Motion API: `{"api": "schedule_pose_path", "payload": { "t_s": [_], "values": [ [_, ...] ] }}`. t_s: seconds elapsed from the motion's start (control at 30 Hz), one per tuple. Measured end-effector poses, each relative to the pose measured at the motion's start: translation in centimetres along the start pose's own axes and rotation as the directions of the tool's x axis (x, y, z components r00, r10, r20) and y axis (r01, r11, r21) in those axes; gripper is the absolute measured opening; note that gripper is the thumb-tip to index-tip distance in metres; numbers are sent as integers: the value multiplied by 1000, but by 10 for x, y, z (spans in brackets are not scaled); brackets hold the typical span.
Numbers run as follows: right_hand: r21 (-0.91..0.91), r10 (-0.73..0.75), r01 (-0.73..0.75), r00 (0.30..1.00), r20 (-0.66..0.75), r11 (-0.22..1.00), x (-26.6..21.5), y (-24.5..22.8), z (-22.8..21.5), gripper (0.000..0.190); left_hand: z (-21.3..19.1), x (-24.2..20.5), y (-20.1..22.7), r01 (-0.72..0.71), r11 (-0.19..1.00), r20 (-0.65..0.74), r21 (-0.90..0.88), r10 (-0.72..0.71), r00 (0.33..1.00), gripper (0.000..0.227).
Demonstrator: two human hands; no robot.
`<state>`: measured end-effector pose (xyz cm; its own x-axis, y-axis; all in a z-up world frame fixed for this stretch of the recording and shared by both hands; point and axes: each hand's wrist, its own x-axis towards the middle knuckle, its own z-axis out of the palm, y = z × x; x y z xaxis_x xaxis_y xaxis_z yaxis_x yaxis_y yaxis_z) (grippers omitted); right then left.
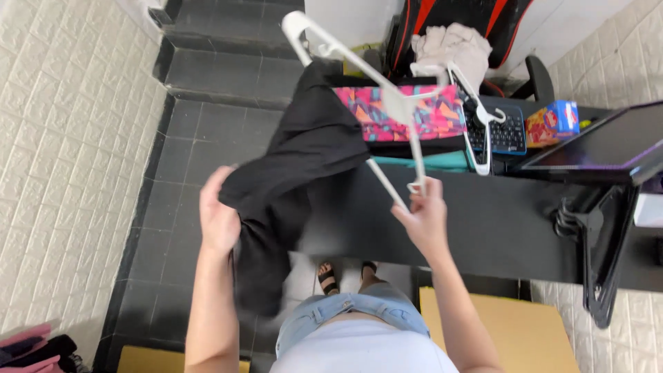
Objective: Folding various clothing items and packing them into a cardboard box for shipping or storage.
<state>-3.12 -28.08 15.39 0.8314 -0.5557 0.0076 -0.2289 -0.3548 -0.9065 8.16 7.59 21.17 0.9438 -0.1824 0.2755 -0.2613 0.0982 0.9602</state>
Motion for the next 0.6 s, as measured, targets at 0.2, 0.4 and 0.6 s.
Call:
{"api": "schedule_pose_path", "payload": {
  "t_s": [0.2, 0.4, 0.6],
  "values": [
    [45, 110, -114, 991, 81, 993, -17, 96, 45, 48, 8, -22, 26, -98, 982, -93, -163, 84, 992, 41],
    [-6, 245, -246, 969, -38, 969, -38, 156, 16, 46, 21, -80, 31, -75, 988, -26, -132, 72, 997, 39],
    [32, 279, -280, 929, -243, 959, -69, 180, -22, 45, -6, -140, 15, -49, 991, 89, -121, 60, 994, 37]
  ]
}}
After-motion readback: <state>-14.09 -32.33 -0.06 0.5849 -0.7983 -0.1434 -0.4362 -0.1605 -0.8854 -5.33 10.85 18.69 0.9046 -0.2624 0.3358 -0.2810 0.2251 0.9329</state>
